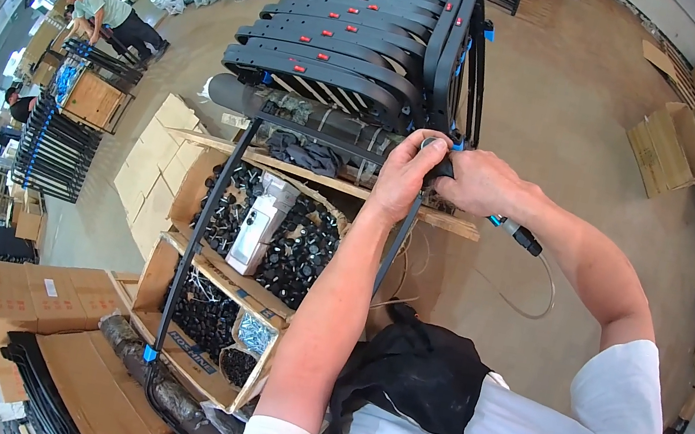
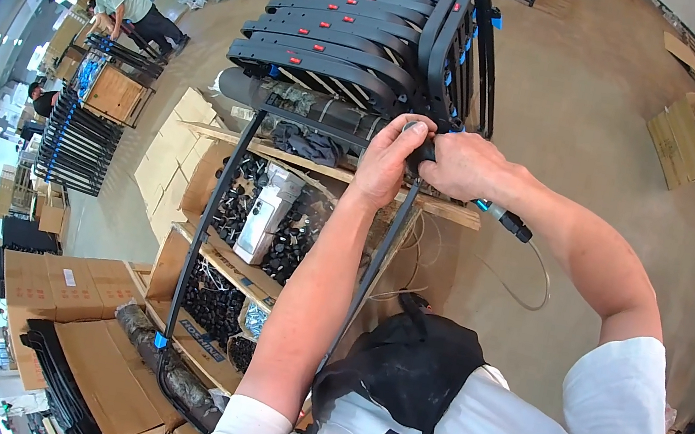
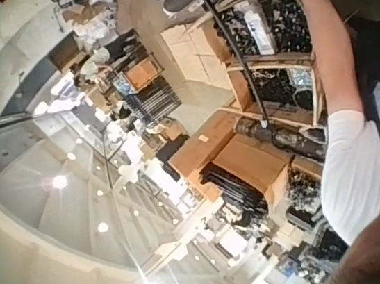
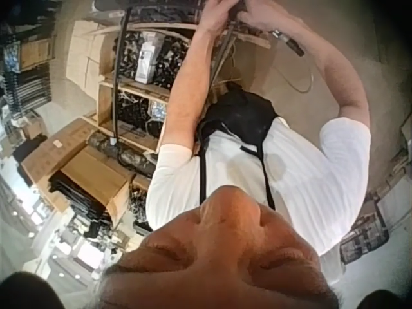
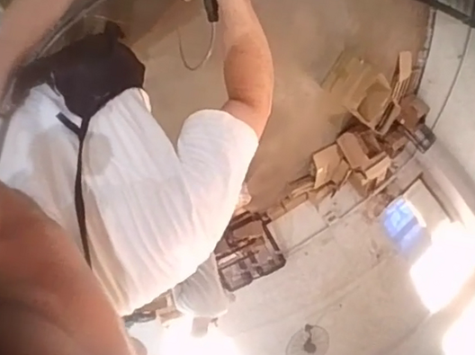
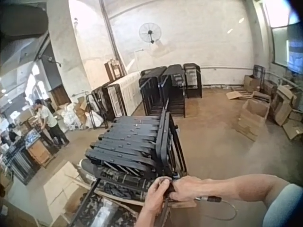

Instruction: Assemble plastic shells and electronic components for a piece of sports or recreation equipment using an electric screwdriver.

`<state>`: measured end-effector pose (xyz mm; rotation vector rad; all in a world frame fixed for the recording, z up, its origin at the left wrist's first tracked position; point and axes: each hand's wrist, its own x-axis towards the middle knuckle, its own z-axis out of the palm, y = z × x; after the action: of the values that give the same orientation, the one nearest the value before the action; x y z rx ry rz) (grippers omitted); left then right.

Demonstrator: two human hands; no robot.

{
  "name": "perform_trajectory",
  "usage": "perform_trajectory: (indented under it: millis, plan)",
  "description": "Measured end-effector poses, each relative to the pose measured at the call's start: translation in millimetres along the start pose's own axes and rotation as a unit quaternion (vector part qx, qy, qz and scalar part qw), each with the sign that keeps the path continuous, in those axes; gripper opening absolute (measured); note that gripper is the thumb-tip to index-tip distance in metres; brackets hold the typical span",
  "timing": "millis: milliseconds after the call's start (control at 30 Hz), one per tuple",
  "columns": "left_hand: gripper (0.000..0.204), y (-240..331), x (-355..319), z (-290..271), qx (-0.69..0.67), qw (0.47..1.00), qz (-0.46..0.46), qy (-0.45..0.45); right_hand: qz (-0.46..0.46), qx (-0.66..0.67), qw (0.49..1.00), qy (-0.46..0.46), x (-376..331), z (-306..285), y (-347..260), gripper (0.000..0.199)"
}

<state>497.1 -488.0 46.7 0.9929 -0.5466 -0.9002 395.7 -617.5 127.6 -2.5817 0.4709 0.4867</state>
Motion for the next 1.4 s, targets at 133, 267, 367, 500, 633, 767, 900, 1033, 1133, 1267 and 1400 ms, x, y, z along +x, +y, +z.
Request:
perform_trajectory:
  millis: [133, 267, 367, 500, 633, 767, 900, 1033, 1133, 1267, 1400]
  plan:
    - [0.020, -2, -5, 2, 0.015, 1.000, 0.010, -0.004, -0.007, -0.008, 1.000, -0.003, -2, 4, 5, 0.047]
    - [0.020, -6, -10, 2, 0.042, 0.999, 0.011, 0.002, -0.014, 0.000, 1.000, -0.003, -10, 5, -1, 0.047]
    - [0.019, -10, -10, 2, 0.043, 0.999, 0.010, 0.005, 0.002, 0.017, 1.000, -0.003, -12, 7, -2, 0.049]
    - [0.020, -12, -11, -4, 0.050, 0.999, 0.011, 0.003, 0.010, 0.023, 1.000, -0.006, -8, 10, -4, 0.050]
    - [0.021, -16, -10, -4, 0.055, 0.999, 0.003, 0.003, 0.054, 0.023, 0.997, -0.057, 5, 16, 5, 0.044]
    - [0.023, -17, -7, -10, 0.065, 0.998, 0.011, -0.012, 0.076, 0.090, 0.990, -0.075, 11, 21, 3, 0.031]
    - [0.029, -10, -5, -12, 0.116, 0.993, 0.009, -0.018, 0.101, 0.085, 0.990, -0.048, 12, 23, -2, 0.022]
    - [0.031, -5, -8, -15, 0.139, 0.990, -0.001, -0.039, 0.116, 0.091, 0.989, -0.023, 17, 31, -2, 0.021]
    - [0.034, -1, -7, -14, 0.131, 0.990, -0.005, -0.047, 0.139, 0.137, 0.981, -0.011, 17, 36, -2, 0.021]
    - [0.038, 1, -7, -10, 0.119, 0.991, -0.011, -0.059, 0.163, 0.201, 0.966, 0.020, 11, 38, -1, 0.017]
    - [0.040, 5, -10, -15, 0.105, 0.993, -0.003, -0.054, 0.163, 0.189, 0.968, 0.006, 2, 27, -26, 0.021]
